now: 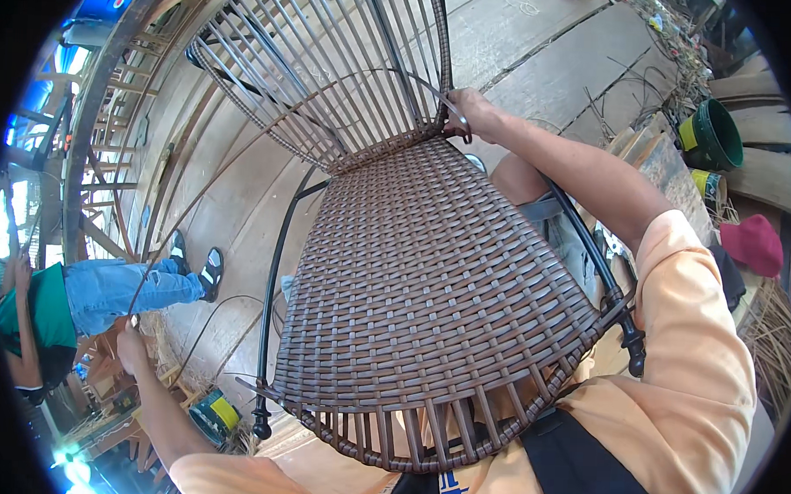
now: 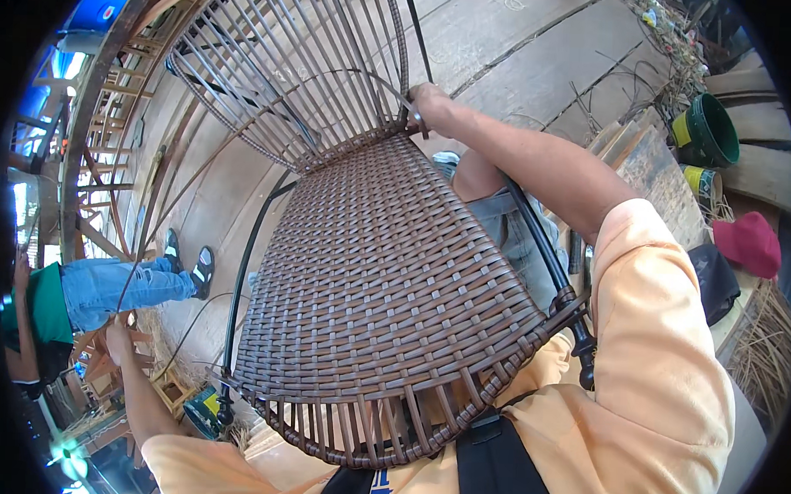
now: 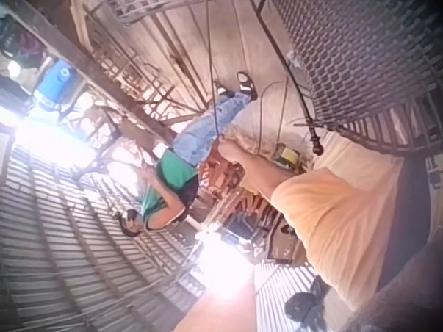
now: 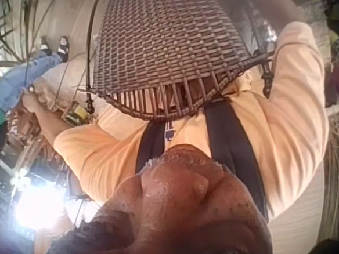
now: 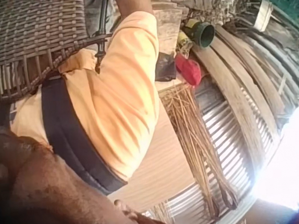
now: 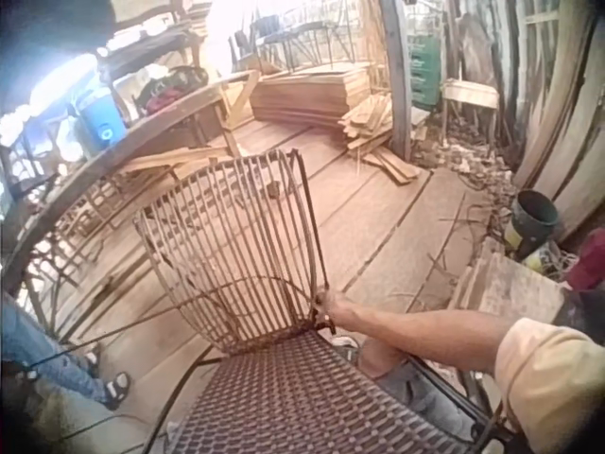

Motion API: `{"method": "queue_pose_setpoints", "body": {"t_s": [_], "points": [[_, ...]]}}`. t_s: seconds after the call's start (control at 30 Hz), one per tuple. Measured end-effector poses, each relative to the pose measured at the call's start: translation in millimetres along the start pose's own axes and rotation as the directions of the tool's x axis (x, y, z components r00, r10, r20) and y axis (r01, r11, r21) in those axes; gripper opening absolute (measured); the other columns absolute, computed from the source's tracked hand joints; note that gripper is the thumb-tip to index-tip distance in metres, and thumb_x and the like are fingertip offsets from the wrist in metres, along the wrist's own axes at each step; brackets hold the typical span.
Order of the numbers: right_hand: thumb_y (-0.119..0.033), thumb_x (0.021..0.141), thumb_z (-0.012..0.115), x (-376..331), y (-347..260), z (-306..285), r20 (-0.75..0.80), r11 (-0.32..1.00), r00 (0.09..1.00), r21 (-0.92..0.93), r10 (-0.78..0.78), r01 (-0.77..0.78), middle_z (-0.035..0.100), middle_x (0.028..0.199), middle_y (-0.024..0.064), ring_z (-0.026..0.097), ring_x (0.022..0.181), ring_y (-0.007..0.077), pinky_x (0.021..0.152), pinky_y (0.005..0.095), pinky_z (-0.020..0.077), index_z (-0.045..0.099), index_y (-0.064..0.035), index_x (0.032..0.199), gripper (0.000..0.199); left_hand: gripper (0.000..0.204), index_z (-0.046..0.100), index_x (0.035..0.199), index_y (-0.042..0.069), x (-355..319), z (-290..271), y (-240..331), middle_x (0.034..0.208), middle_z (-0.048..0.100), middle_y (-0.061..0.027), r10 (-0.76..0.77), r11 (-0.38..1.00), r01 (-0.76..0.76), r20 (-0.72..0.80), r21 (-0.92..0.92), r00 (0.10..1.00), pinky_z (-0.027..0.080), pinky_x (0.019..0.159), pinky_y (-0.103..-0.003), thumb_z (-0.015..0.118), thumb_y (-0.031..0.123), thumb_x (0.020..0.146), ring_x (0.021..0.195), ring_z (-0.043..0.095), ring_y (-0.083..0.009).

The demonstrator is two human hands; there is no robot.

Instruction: Weaving synthetic rattan or similar material onto a metal chair frame in a workshop.

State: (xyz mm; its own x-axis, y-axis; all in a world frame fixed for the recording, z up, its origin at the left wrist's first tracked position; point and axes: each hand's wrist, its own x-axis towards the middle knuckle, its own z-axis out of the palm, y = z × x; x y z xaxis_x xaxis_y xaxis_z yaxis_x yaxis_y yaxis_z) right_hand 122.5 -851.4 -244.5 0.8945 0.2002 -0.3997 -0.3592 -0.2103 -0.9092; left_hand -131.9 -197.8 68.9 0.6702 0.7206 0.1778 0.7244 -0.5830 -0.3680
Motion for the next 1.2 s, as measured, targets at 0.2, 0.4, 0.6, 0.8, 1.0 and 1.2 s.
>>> {"method": "queue_pose_setpoints", "body": {"t_s": [0.2, 0.4, 0.6, 0.8, 1.0, 1.2], "points": [[0.001, 0.070, 0.051, -8, -20, 4, -0.042, 0.987, 0.995, -0.129, 0.093, -0.098, 0.058, 0.060, 0.0097, 0.054, 0.048, 0.0170, 0.042, 0.0311, 0.0405, 0.061, 0.0002, 0.074, 0.011, 0.053, 0.060, 0.096, -0.005, 7, -1, -159, 0.100, 0.060, -0.0257, -0.205, 0.979, 0.204, 0.043, 0.026, 0.978, 0.044, 0.078, -0.050, 0.032, 0.039, 0.091, 0.093, 0.058, -0.0403], [0.003, 0.076, 0.045, -20, -31, 0, 0.024, 0.987, 0.995, -0.133, 0.096, -0.092, 0.060, 0.067, 0.0078, 0.058, 0.056, 0.0142, 0.045, 0.0245, 0.0442, 0.060, 0.0004, 0.085, 0.018, 0.040, 0.053, 0.120, 0.013, -6, 10, -188, 0.106, 0.061, -0.0178, 0.145, 0.741, -0.302, 0.295, 0.600, 0.944, 0.049, 0.073, -0.040, 0.048, 0.025, 0.082, 0.098, 0.059, -0.0284], [-0.002, 0.081, 0.045, -29, -26, -13, 0.045, 0.992, 0.991, 0.016, 0.124, -0.124, 0.058, 0.071, 0.0046, 0.057, 0.060, 0.0118, 0.051, 0.0227, 0.0460, 0.059, 0.0013, 0.092, 0.019, 0.049, 0.052, 0.112, -0.005, -18, 33, 207, 0.114, 0.052, -0.0249, 0.604, 0.774, -0.580, 0.020, -0.255, 0.797, 0.039, 0.091, -0.043, 0.054, 0.036, 0.084, 0.109, 0.048, -0.0382], [-0.015, 0.083, 0.054, -36, -34, -6, 0.022, 0.993, 0.998, 0.104, 0.053, -0.055, 0.059, 0.069, 0.0087, 0.056, 0.056, 0.0147, 0.049, 0.0280, 0.0459, 0.060, 0.0037, 0.084, 0.020, 0.055, 0.054, 0.109, -0.004, -94, 48, 394, 0.116, 0.052, -0.0269, 0.855, 0.337, -0.905, -0.317, -0.261, 0.410, 0.038, 0.093, -0.044, 0.039, 0.045, 0.090, 0.109, 0.049, -0.0375], [-0.027, 0.084, 0.063, -33, -35, -7, 0.091, 0.998, 0.994, 0.017, 0.066, -0.068, 0.059, 0.078, 0.0021, 0.054, 0.063, 0.0090, 0.055, 0.0227, 0.0469, 0.059, -0.0014, 0.097, 0.029, 0.051, 0.064, 0.082, 0.003, -91, 42, 401, 0.082, 0.061, -0.0234, 0.834, 0.525, -0.630, 0.199, -0.572, 0.514, 0.044, 0.076, -0.046, 0.037, 0.046, 0.090, 0.086, 0.058, -0.0392], [-0.021, 0.073, 0.071, -22, -34, -6, -0.034, 0.974, 0.999, -0.226, -0.003, -0.005, 0.063, 0.066, 0.0082, 0.060, 0.057, 0.0150, 0.049, 0.0264, 0.0486, 0.063, 0.0012, 0.079, 0.025, 0.053, 0.065, 0.077, 0.004, -74, 52, 361, 0.078, 0.061, -0.0232, 0.869, 0.486, -0.853, -0.003, -0.190, 0.496, 0.046, 0.069, -0.049, 0.038, 0.047, 0.090, 0.076, 0.059, -0.0405]]}}
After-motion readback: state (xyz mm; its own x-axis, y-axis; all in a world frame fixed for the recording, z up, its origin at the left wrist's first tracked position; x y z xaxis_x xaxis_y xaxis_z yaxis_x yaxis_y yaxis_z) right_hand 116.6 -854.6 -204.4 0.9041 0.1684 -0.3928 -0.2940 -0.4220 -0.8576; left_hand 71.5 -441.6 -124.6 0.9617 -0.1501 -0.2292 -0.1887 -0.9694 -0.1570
